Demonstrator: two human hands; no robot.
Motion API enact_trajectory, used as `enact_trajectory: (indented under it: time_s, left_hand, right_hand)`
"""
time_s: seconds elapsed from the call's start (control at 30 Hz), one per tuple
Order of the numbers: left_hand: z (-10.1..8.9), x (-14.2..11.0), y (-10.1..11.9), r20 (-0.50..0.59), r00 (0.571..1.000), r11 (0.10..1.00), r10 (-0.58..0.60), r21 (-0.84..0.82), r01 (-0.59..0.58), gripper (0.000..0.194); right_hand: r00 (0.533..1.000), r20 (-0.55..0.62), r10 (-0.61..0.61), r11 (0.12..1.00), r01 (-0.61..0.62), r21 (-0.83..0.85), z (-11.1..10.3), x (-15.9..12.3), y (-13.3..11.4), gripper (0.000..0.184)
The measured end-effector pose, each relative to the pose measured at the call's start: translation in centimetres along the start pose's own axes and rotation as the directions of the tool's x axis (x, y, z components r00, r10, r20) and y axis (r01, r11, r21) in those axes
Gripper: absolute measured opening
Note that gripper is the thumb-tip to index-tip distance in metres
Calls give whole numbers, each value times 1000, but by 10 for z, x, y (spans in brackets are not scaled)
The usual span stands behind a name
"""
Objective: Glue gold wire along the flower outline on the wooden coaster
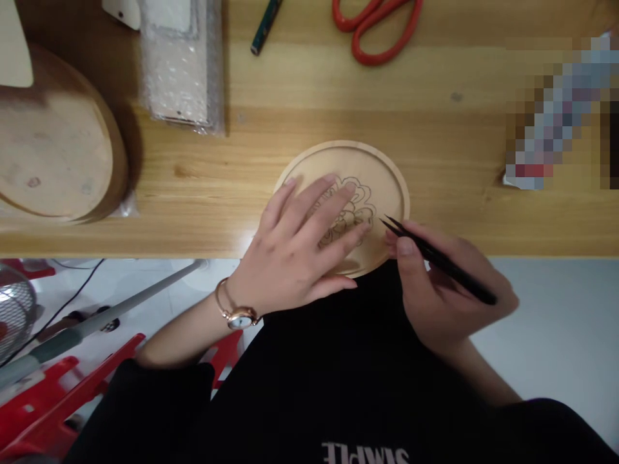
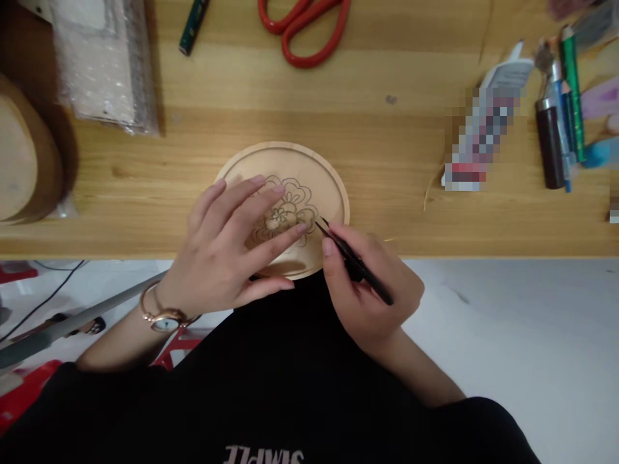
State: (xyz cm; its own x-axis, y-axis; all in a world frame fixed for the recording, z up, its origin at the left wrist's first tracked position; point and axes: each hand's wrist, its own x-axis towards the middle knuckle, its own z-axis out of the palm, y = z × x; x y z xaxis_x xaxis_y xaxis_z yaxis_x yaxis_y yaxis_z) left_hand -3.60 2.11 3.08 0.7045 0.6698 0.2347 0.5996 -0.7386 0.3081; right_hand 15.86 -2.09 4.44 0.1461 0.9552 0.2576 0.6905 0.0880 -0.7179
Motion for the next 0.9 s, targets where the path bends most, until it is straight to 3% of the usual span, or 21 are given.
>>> enact_trajectory:
  time_s: [0.17,0.53,0.9]
  left_hand:
    - [8,3,-13,6,999,999,37,-26,-37,68]
    - [10,3,-7,41,998,992,-46,-115,51,68]
    - [10,3,-7,48,999,998,-26,-53,28,65]
  right_hand:
    - [1000,-11,-2,1000,2,15,1,2,1,31]
    - [999,50,9,1000,-9,4,0,6,-2,24]
    - [1000,23,-8,1000,8,-3,15,12,-6,23]
